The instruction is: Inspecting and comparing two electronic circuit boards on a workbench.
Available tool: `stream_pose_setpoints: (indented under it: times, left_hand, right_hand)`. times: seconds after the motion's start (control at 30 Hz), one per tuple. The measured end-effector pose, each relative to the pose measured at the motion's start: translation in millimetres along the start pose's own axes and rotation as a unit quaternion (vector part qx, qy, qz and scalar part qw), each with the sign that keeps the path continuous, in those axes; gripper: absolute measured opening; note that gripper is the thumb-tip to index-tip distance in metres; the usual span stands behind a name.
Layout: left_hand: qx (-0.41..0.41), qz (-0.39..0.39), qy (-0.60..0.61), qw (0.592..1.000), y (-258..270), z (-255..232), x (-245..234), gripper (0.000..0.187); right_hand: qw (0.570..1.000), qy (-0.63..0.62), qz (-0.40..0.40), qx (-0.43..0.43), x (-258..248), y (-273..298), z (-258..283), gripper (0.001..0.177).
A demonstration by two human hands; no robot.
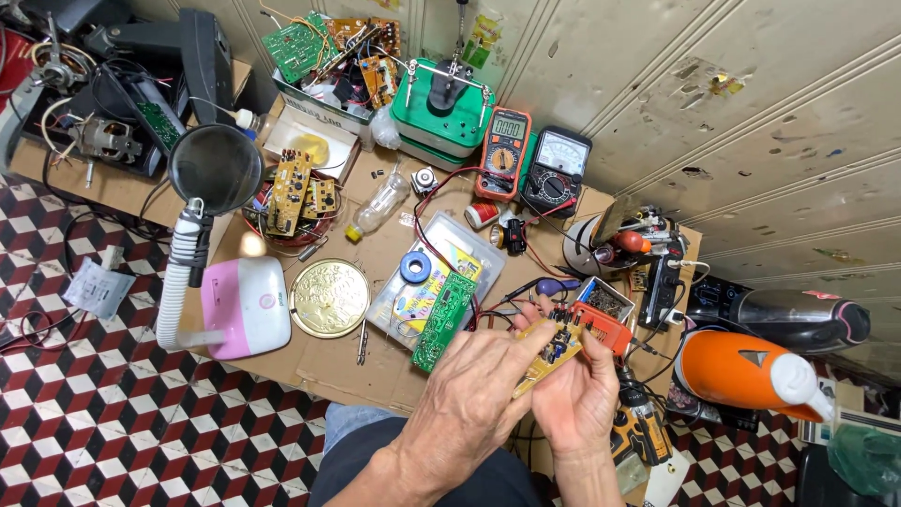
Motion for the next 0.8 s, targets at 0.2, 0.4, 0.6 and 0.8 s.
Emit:
stream_pose_setpoints:
  times: [0.2, 0.4, 0.6, 0.8]
  left_hand:
    - [-0.008, 0.014, -0.001, 1.0, -1, -1, 2, 0.082]
    - [0.002, 0.015, 0.0, 1.0, -2, -2, 2, 0.088]
    - [-0.005, 0.011, 0.006, 1.0, -2, -3, 3, 0.087]
    - [-0.012, 0.009, 0.026, 1.0, 1, -4, 4, 0.088]
  right_hand:
    - [0.997, -0.065, -0.01, 0.036, -15, -3, -15, 0.061]
    - [0.993, -0.089, 0.009, 0.072, -9, -1, -23, 0.061]
    - [0.99, -0.1, 0.021, 0.095, -14, -2, -28, 0.056]
    - [0.993, -0.082, 0.009, 0.086, -12, -1, -28, 0.056]
Point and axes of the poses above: each hand's wrist, its own y-axis away from the middle knuckle, its own x-axis out of the palm, z = x × y, the point moved 5 cm from there along -y, towards the middle knuckle, and after that the axes turned 2 degrees about x, right-handed, at the moved point
